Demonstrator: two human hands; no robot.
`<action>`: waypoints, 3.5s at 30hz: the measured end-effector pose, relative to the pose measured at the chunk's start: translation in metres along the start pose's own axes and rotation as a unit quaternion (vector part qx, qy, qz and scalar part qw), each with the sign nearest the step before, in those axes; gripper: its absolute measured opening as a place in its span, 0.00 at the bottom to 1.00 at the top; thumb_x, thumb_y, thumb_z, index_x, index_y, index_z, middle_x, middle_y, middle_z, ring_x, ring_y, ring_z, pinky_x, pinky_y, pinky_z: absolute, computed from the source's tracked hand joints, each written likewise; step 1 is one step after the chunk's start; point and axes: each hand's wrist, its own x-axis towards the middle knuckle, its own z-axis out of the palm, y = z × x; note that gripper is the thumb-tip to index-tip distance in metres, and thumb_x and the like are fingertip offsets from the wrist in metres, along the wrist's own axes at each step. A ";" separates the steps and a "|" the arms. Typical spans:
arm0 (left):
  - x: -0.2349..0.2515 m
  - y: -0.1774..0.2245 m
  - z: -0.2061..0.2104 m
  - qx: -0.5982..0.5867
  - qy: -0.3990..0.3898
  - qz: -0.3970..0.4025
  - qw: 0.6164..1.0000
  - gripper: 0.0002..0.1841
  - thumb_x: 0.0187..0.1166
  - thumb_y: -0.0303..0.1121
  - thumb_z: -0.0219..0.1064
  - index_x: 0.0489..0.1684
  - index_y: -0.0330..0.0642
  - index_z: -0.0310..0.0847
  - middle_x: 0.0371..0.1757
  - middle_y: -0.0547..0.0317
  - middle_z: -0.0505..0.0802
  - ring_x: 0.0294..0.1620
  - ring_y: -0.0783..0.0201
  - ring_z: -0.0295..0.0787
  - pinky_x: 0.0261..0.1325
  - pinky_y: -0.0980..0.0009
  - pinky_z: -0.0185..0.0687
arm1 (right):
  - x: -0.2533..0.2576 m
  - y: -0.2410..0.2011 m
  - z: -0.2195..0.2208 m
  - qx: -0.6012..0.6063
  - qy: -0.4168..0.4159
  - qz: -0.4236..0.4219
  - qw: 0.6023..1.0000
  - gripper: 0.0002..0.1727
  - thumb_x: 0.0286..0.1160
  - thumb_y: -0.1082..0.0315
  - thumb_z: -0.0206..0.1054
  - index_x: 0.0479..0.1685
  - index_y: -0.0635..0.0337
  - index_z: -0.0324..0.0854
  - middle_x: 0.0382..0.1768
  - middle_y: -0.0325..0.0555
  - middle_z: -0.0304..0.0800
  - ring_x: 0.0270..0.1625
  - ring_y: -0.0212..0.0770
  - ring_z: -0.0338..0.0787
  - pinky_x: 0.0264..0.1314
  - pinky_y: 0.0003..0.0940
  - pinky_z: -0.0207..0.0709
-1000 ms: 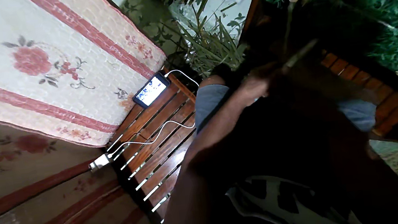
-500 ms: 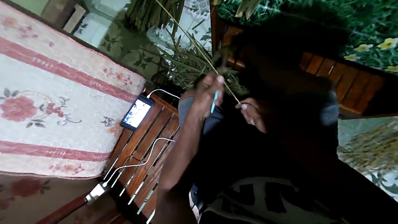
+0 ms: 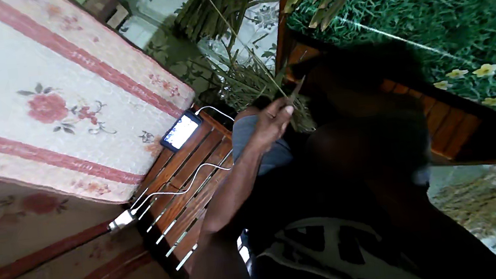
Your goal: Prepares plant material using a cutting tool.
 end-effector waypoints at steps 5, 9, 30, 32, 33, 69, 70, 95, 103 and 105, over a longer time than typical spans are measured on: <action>-0.025 0.017 0.029 0.070 -0.103 -0.051 0.991 0.17 0.86 0.31 0.63 0.70 0.37 0.80 0.26 0.63 0.83 0.17 0.76 0.71 0.21 0.79 0.70 | -0.013 -0.007 -0.003 -0.013 0.056 0.003 0.998 0.14 0.88 0.64 0.51 0.48 0.59 0.82 0.22 0.25 0.77 0.20 0.22 0.72 0.22 0.19 0.71; -0.013 0.016 0.023 -0.058 -0.034 -0.034 0.997 0.13 0.89 0.32 0.57 0.65 0.39 0.78 0.22 0.67 0.79 0.15 0.77 0.69 0.19 0.81 0.68 | -0.020 -0.003 0.000 0.034 0.049 0.012 0.998 0.16 0.83 0.60 0.54 0.53 0.60 0.84 0.19 0.25 0.78 0.16 0.22 0.73 0.16 0.18 0.69; 0.025 0.015 -0.001 -0.163 0.064 -0.034 0.984 0.11 0.91 0.33 0.54 0.63 0.44 0.77 0.18 0.66 0.75 0.11 0.74 0.68 0.14 0.79 0.68 | -0.080 0.001 -0.072 -0.306 -0.022 0.050 0.950 0.17 0.81 0.64 0.56 0.47 0.69 0.86 0.30 0.47 0.86 0.28 0.33 0.82 0.35 0.34 0.80; 0.028 0.006 0.010 -0.158 0.046 -0.039 0.986 0.13 0.92 0.34 0.55 0.69 0.46 0.76 0.21 0.64 0.78 0.12 0.73 0.68 0.16 0.78 0.70 | -0.088 0.021 -0.086 -0.232 -0.025 0.074 0.970 0.15 0.77 0.63 0.60 0.47 0.65 0.85 0.26 0.34 0.83 0.22 0.23 0.78 0.26 0.22 0.76; 0.025 0.001 0.019 -0.146 0.036 -0.047 0.988 0.16 0.92 0.34 0.55 0.74 0.47 0.74 0.23 0.63 0.78 0.13 0.73 0.68 0.17 0.78 0.70 | -0.090 0.028 -0.091 -0.176 -0.036 0.098 0.979 0.14 0.76 0.64 0.61 0.50 0.62 0.85 0.26 0.30 0.84 0.21 0.22 0.79 0.24 0.20 0.77; 0.013 0.006 0.027 -0.167 0.037 -0.068 0.983 0.17 0.90 0.32 0.57 0.73 0.37 0.75 0.22 0.62 0.78 0.14 0.74 0.69 0.17 0.80 0.70 | -0.063 0.009 -0.064 -0.172 0.012 0.124 0.977 0.14 0.75 0.68 0.57 0.47 0.61 0.88 0.19 0.23 0.79 0.16 0.17 0.71 0.19 0.15 0.67; 0.016 0.007 0.023 -0.169 0.044 -0.064 0.982 0.18 0.90 0.31 0.57 0.74 0.37 0.75 0.22 0.62 0.78 0.13 0.74 0.69 0.16 0.80 0.70 | -0.066 0.010 -0.068 -0.188 0.005 0.128 0.974 0.14 0.76 0.67 0.57 0.48 0.62 0.88 0.20 0.25 0.79 0.17 0.18 0.71 0.19 0.16 0.68; 0.056 0.039 -0.039 -0.181 0.116 0.017 0.977 0.17 0.93 0.34 0.52 0.73 0.37 0.74 0.20 0.64 0.75 0.10 0.74 0.65 0.13 0.79 0.67 | -0.134 0.066 -0.195 -0.261 0.019 0.228 0.938 0.15 0.83 0.73 0.55 0.50 0.79 0.82 0.33 0.43 0.84 0.33 0.21 0.77 0.43 0.18 0.73; 0.069 0.054 -0.051 -0.180 0.153 0.083 0.968 0.18 0.94 0.38 0.49 0.73 0.41 0.75 0.19 0.65 0.75 0.10 0.73 0.66 0.12 0.78 0.68 | -0.184 0.155 -0.236 -0.229 0.076 0.251 0.937 0.20 0.87 0.58 0.59 0.61 0.64 0.85 0.37 0.36 0.89 0.35 0.24 0.83 0.46 0.25 0.80; 0.065 0.041 -0.028 -0.171 0.119 0.036 0.977 0.16 0.93 0.36 0.51 0.69 0.40 0.76 0.26 0.64 0.79 0.14 0.74 0.67 0.14 0.80 0.67 | -0.165 0.132 -0.210 -0.235 0.087 0.246 0.936 0.19 0.87 0.65 0.55 0.62 0.72 0.82 0.35 0.39 0.86 0.32 0.23 0.81 0.42 0.21 0.78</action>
